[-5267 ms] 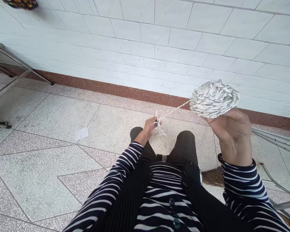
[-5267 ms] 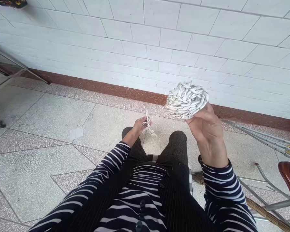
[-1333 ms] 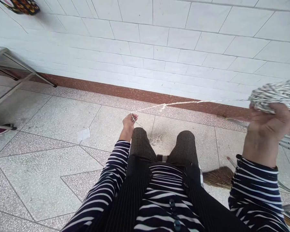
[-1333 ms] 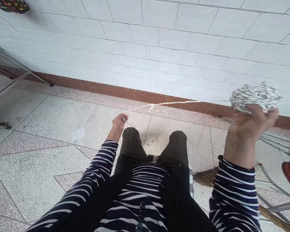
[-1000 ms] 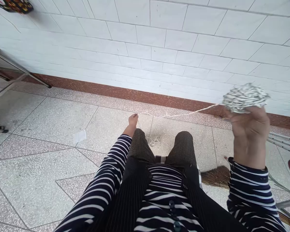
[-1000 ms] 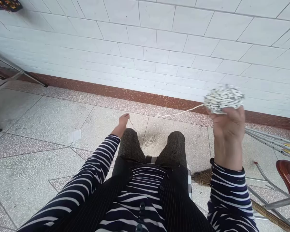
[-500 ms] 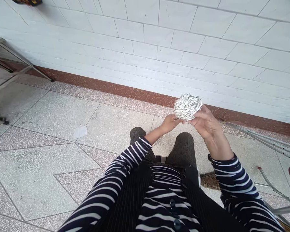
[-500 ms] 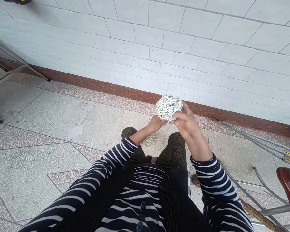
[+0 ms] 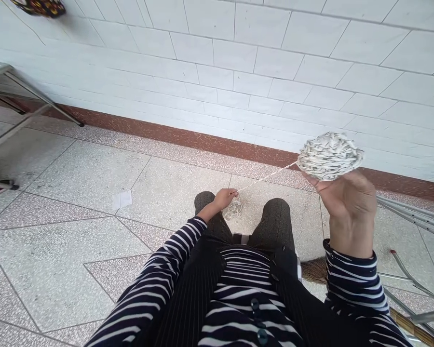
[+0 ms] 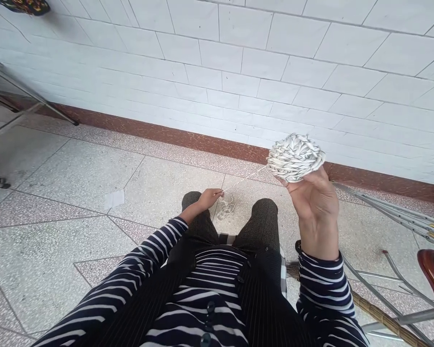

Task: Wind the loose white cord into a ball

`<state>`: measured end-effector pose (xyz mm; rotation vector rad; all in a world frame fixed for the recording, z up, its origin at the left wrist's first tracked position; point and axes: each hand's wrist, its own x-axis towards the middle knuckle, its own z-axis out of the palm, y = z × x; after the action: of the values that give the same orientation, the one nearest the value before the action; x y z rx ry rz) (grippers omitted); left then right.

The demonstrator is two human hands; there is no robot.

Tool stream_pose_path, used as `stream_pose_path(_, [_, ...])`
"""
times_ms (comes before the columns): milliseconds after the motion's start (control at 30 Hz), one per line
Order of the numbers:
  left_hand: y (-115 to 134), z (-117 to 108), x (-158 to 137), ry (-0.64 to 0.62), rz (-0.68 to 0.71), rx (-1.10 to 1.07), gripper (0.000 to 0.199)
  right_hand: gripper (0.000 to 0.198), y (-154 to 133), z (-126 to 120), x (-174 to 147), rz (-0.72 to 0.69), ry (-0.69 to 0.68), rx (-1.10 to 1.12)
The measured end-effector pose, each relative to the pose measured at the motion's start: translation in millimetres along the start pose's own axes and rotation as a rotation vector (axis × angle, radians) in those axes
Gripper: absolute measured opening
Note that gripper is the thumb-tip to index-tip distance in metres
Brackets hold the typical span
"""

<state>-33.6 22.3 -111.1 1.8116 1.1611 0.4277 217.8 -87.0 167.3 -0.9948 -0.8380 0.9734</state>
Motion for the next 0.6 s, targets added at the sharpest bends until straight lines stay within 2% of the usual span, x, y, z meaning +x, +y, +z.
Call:
stream_pose_path(100, [-1, -5, 21, 0.033, 0.068, -0.011, 0.023, 0.053, -22, 6, -10, -0.092, -0.005, -0.013])
stream_pose_path(167, [2, -7, 34, 0.069, 0.093, -0.029, 0.022, 0.056, -35, 6, -16, -0.156, 0.042, -0.016])
stream_pose_path(300, [6, -6, 53, 0.096, 0.083, -0.153, 0.014, 0.048, -48, 2, -26, -0.234, 0.152, 0.027])
stream_pose_path(367, [6, -2, 58, 0.103, 0.029, -0.225, 0.01, 0.053, -44, 2, -29, -0.241, 0.158, 0.036])
stream_pose_path(467, [1, 6, 59, 0.132, -0.063, -0.282, 0.014, 0.06, -26, 3, -29, -0.165, 0.098, -0.039])
stream_pose_path(600, [-13, 1, 51, 0.208, -0.131, -0.324, 0.02, 0.051, -14, -8, -25, -0.163, 0.016, -0.062])
